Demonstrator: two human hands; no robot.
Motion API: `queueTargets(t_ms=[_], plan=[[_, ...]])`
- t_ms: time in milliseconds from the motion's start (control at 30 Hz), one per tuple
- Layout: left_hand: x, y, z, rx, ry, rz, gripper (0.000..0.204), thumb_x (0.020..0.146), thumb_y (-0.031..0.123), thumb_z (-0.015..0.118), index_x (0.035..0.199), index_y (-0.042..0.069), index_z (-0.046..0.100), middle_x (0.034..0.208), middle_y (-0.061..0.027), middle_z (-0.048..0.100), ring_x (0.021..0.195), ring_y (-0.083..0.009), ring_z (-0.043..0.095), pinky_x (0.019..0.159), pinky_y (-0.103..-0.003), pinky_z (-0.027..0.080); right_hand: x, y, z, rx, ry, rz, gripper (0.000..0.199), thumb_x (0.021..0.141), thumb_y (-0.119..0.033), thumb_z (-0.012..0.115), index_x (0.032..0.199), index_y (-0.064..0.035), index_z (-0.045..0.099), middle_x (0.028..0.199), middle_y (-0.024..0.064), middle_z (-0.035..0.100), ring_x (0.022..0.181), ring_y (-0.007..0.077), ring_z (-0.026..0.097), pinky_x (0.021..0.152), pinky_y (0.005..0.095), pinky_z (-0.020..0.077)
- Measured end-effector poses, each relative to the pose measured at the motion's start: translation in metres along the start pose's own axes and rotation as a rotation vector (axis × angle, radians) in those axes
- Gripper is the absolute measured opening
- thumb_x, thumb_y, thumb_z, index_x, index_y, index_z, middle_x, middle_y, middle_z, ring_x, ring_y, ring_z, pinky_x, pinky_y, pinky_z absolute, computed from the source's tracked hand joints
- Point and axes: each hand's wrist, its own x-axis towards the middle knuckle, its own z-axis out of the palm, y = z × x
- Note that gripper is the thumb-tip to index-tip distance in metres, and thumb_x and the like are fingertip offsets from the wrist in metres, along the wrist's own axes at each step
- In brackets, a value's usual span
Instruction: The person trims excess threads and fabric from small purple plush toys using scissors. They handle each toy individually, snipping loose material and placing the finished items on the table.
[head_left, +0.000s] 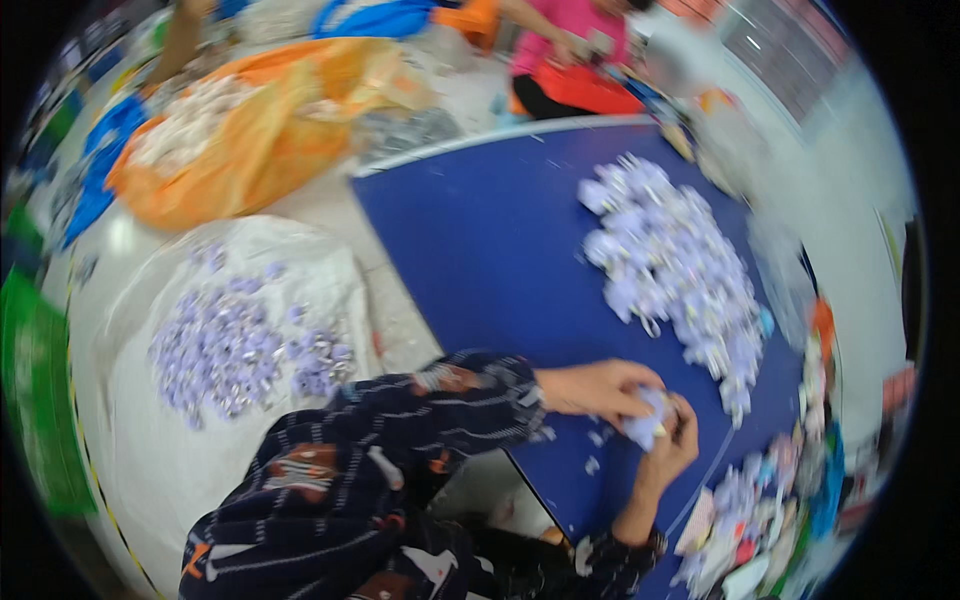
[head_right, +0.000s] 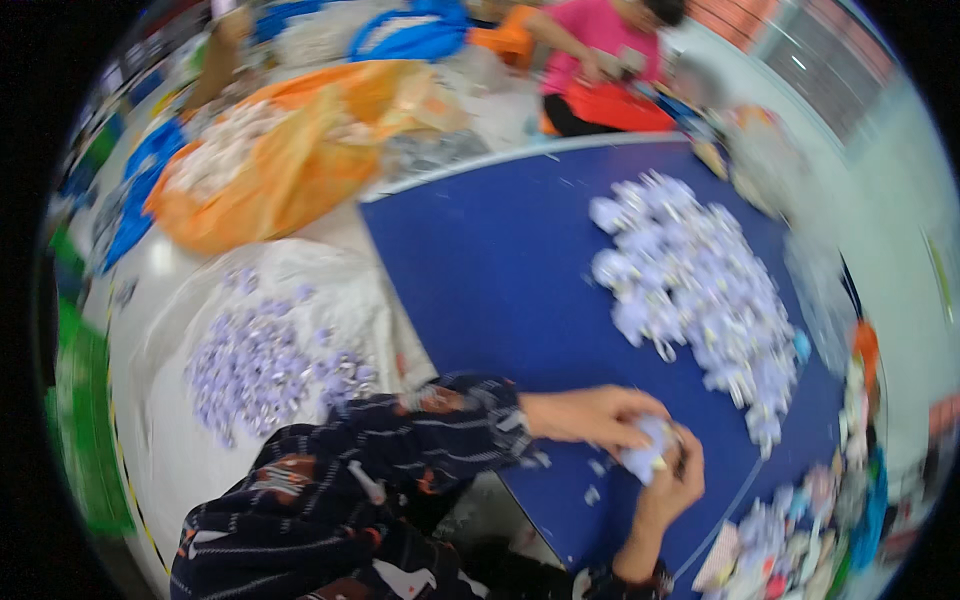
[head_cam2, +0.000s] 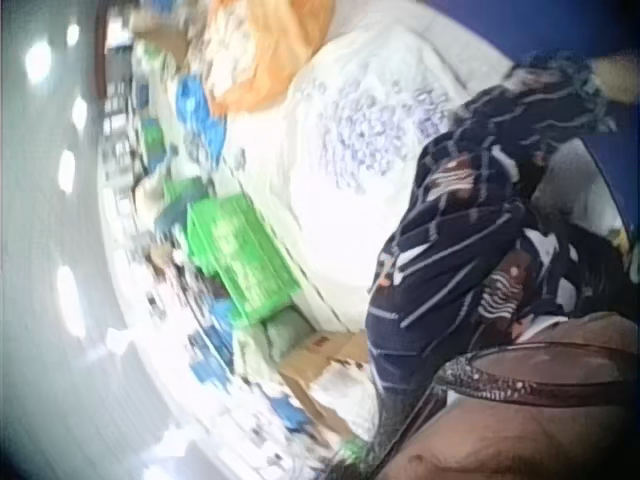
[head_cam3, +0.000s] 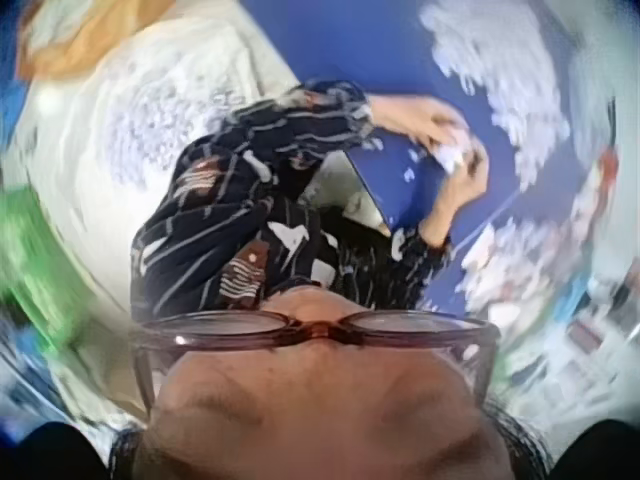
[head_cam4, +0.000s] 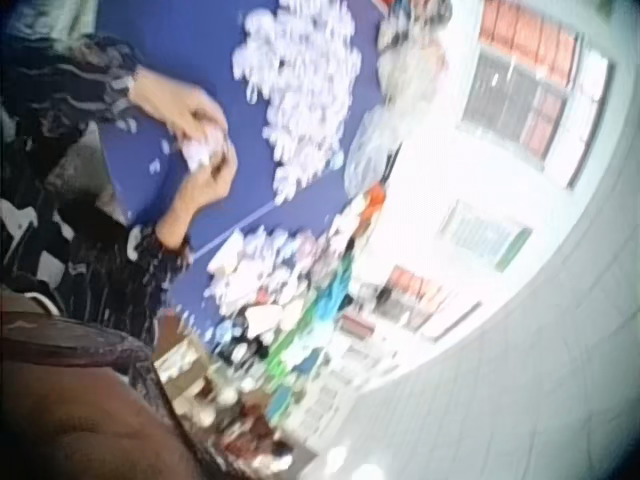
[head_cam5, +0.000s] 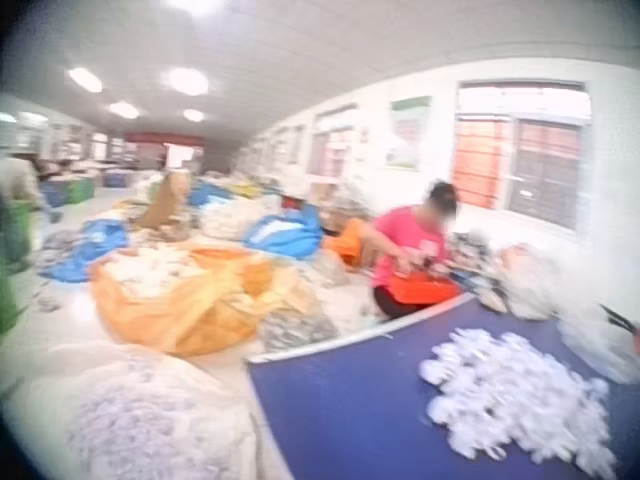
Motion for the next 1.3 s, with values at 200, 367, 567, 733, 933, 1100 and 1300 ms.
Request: queueTargets(t_ms=[200, 367, 567, 733, 933, 1100, 1300], plan=[[0.002, 0.007, 0.004, 0.113, 0.024, 0.056, 0.053, 0.077, -0.001, 0.061, 0.125, 0.001, 0.039, 0.113, -0.0075, 0.05, 0.101, -0.0136, 0.052, 0.085, -0.027, 0.044, 0.008, 0.003, -0.003, 0.249, 0.126, 0.315, 0.021, 0.084, -0.013, 0.058, 0.1, 0.0005, 0.059, 0.089, 0.0039, 0.059, 0.071, 0.0087, 0.053, 0.063, 0.0208, 0.0428], [0.001, 0.008, 0.008, 0.07, 0.17, 0.133, 0.052, 0.078, 0.005, 0.063, 0.124, -0.001, 0.039, 0.112, -0.0087, 0.05, 0.104, -0.0155, 0.05, 0.086, -0.028, 0.044, 0.012, -0.012, -0.018, 0.486, -0.087, 0.545, 0.041, 0.082, -0.023, 0.062, 0.116, -0.0008, 0.052, 0.094, 0.0033, 0.058, 0.061, 0.0023, 0.045, 0.049, 0.0167, 0.0351], [0.005, 0.006, 0.005, 0.001, 0.229, 0.147, 0.048, 0.078, 0.006, 0.064, 0.12, 0.0, 0.041, 0.11, -0.0077, 0.051, 0.1, -0.0137, 0.051, 0.085, -0.028, 0.045, 0.007, -0.01, -0.019, 0.211, -0.271, 0.375, 0.033, 0.077, -0.02, 0.069, 0.101, 0.0012, 0.06, 0.081, 0.0011, 0.059, 0.062, 0.0038, 0.045, 0.055, 0.0183, 0.0385], [0.002, 0.006, 0.002, 0.107, 0.215, 0.16, 0.04, 0.079, 0.006, 0.064, 0.114, 0.002, 0.043, 0.106, -0.006, 0.053, 0.096, -0.0115, 0.052, 0.081, -0.026, 0.045, 0.004, -0.014, -0.009, 0.155, -0.179, 0.25, 0.021, 0.078, -0.014, 0.066, 0.091, 0.0017, 0.061, 0.072, 0.0, 0.058, 0.058, 0.0046, 0.045, 0.053, 0.0202, 0.038], [-0.001, 0.011, 0.003, 0.217, 0.203, 0.123, 0.034, 0.079, 0.005, 0.063, 0.107, 0.004, 0.044, 0.101, -0.0052, 0.054, 0.091, -0.0106, 0.054, 0.078, -0.025, 0.046, 0.004, -0.009, -0.012, 0.121, -0.134, 0.182, 0.013, 0.08, -0.011, 0.062, 0.087, 0.0006, 0.061, 0.065, 0.0, 0.055, 0.059, 0.0056, 0.046, 0.053, 0.0227, 0.0396], [0.001, 0.007, 0.0, 0.184, 0.169, 0.129, 0.031, 0.079, 0.001, 0.06, 0.104, 0.005, 0.043, 0.101, -0.0056, 0.053, 0.09, -0.0112, 0.055, 0.074, -0.026, 0.049, 0.009, -0.006, -0.017, 0.174, -0.138, 0.25, 0.015, 0.08, -0.013, 0.063, 0.088, 0.0, 0.062, 0.07, 0.0001, 0.057, 0.059, 0.0062, 0.047, 0.053, 0.0228, 0.0401], [0.002, 0.006, 0.003, 0.049, 0.192, 0.185, 0.031, 0.079, -0.001, 0.058, 0.104, 0.005, 0.041, 0.105, -0.0085, 0.052, 0.092, -0.0134, 0.055, 0.075, -0.028, 0.051, 0.011, -0.011, -0.019, 0.159, -0.239, 0.255, 0.021, 0.081, -0.018, 0.063, 0.091, 0.0003, 0.062, 0.067, 0.0004, 0.056, 0.059, 0.0058, 0.046, 0.053, 0.022, 0.0389]])
